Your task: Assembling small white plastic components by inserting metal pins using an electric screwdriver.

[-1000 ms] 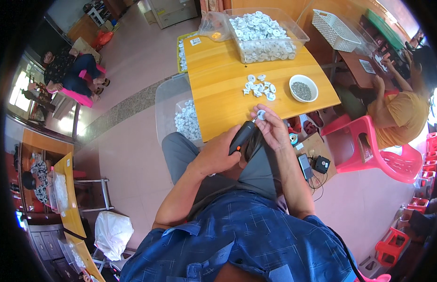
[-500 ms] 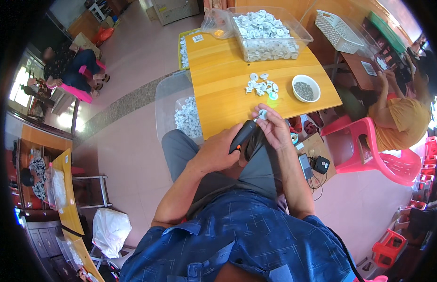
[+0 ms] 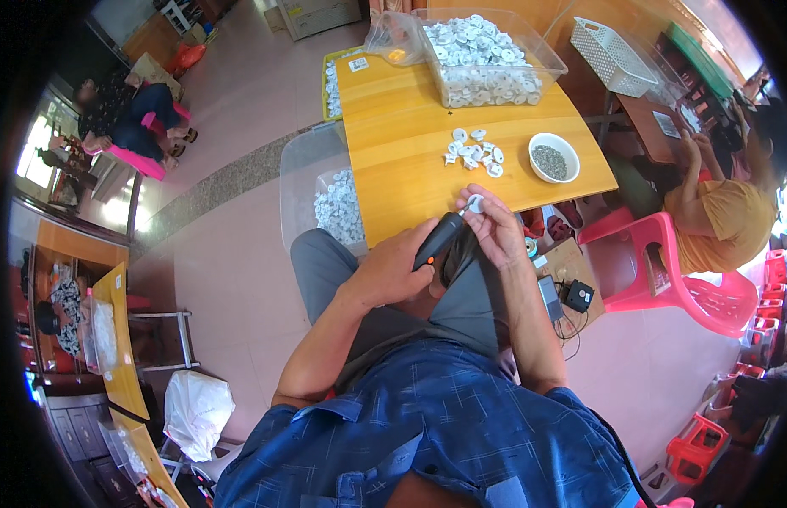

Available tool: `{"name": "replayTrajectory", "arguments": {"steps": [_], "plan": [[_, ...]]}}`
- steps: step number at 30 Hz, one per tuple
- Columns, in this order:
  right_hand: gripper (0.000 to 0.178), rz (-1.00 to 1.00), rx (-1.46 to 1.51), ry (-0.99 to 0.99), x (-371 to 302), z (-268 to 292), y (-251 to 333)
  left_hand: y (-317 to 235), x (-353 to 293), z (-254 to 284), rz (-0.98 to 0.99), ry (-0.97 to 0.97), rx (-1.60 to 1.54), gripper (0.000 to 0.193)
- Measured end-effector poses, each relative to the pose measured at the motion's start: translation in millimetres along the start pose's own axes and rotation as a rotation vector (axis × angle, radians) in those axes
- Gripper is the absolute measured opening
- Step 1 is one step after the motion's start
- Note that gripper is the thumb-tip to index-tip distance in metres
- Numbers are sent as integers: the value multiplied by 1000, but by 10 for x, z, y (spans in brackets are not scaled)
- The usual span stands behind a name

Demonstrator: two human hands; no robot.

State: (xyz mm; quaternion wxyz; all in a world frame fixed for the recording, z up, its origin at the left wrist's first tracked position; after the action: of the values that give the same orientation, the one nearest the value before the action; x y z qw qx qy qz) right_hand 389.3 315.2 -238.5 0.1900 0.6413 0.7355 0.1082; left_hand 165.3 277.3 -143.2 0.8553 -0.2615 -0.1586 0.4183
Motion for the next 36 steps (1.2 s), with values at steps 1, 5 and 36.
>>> {"name": "replayTrajectory", "arguments": {"steps": [1, 5, 36], "plan": [[38, 2, -3, -2, -3, -8, -2, 10, -4, -9, 1, 0, 0, 67], [38, 6, -12, -1, -10, -23, -4, 12, -5, -12, 10, -16, -5, 61], [33, 105, -292, -58, -58, -121, -62, 78, 2, -27, 119, 95, -145, 53]]}}
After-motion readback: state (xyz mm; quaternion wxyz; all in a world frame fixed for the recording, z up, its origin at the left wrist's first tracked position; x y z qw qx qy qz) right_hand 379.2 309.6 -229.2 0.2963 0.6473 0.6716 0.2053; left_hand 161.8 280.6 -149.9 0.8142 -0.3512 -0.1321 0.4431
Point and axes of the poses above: each hand's wrist, its own x-axis towards the middle knuckle, its own z-axis out of the back of the hand, y = z × x, the point moved 2 cm from there along x, towards the middle knuckle, and after that the axes turned 13 degrees about x, right-handed, at the moved point
